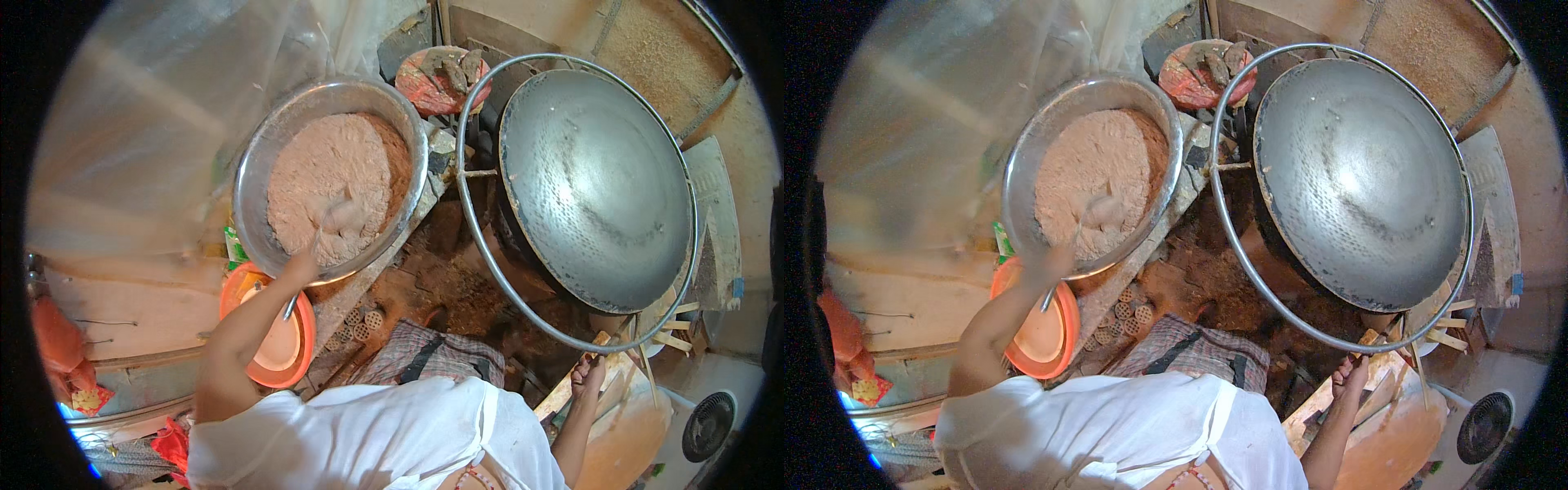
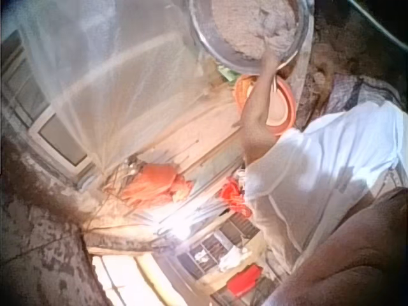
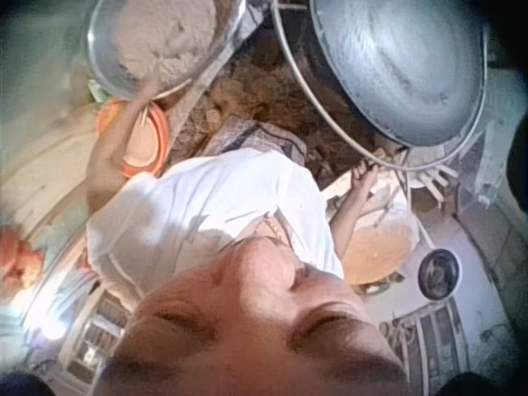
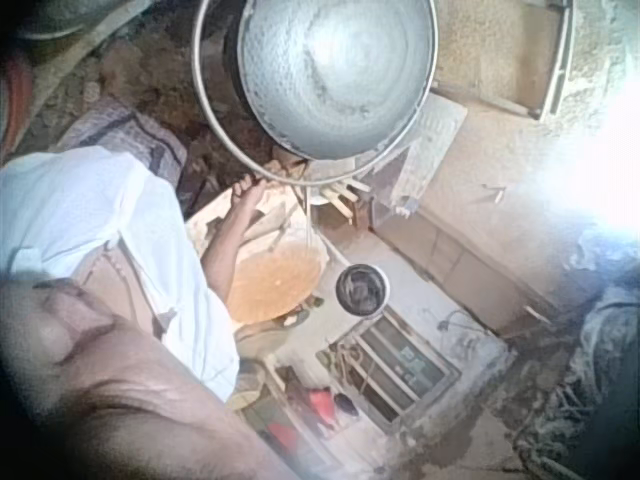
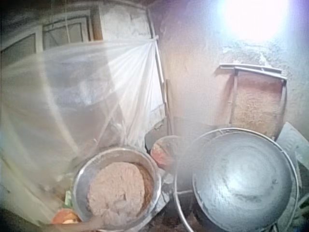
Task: The person scoops batter onto a large inverted wok, spreads it into a thin circle, cooks it, and removes the finished crisp. This cycle is repeated multiple times, with finished crisps stacked on a nearby table.
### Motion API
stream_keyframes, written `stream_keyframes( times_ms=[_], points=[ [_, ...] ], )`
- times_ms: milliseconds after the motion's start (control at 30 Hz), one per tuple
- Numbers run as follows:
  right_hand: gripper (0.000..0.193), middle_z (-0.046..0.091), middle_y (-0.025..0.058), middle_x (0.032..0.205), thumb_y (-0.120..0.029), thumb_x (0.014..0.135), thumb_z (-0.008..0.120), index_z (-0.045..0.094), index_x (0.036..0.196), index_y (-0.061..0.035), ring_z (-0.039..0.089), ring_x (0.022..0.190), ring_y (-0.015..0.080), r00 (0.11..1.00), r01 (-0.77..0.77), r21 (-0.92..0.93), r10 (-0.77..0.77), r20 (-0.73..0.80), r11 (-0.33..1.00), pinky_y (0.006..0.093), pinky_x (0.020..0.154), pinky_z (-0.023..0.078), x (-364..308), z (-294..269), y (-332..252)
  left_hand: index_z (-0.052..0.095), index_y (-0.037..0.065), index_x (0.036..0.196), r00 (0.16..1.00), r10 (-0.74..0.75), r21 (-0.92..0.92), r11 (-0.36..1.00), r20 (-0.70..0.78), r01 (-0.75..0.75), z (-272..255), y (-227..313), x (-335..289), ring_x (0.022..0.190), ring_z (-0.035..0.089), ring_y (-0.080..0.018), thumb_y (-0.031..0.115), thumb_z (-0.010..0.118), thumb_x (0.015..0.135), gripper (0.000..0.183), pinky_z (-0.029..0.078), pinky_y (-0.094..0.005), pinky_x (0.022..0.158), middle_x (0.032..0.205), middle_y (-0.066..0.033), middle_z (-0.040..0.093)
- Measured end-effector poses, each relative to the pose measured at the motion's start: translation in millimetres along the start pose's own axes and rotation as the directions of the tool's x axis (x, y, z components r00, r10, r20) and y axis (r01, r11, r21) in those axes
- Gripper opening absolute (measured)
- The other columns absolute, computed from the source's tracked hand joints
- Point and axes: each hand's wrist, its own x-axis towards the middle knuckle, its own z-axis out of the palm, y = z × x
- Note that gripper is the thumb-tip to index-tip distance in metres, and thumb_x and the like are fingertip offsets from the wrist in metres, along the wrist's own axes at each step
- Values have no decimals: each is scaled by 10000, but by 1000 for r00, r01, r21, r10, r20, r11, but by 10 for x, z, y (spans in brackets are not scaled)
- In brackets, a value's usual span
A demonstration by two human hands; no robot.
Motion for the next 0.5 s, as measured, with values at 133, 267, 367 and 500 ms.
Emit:
stream_keyframes(
  times_ms=[133,267,367,500],
  points=[
    [386,415,-16,563,-490,958,419,488,825,-134,311,379,73,994,23,58,-16,-109,998,218,308,192,-8,157,129,642,-38,975,945,98,-83,988,-311,-130,81,-72,-810,896,624,-439,231,417,929,354,486,-507,789,925,-293,637],
    [371,439,2,599,-506,943,447,488,823,-157,320,384,78,993,45,46,-40,-108,998,215,306,193,66,109,159,656,-51,948,977,-57,-55,997,-206,46,-496,230,-553,846,642,-426,199,458,896,323,509,-485,737,902,-282,646],
    [377,453,15,606,-536,934,459,492,824,-177,323,382,84,993,28,21,-25,-119,999,212,306,192,58,146,106,656,-75,886,981,107,137,987,-161,-86,58,-138,254,814,653,-410,147,493,852,278,522,-465,700,868,-286,644],
    [425,467,20,615,-591,919,447,488,887,-168,333,382,86,993,28,14,-26,-114,1000,210,302,206,23,132,119,615,-57,821,976,187,60,979,114,-195,468,-488,564,614,635,-365,163,458,882,277,518,-481,579,720,-248,622]
  ],
)
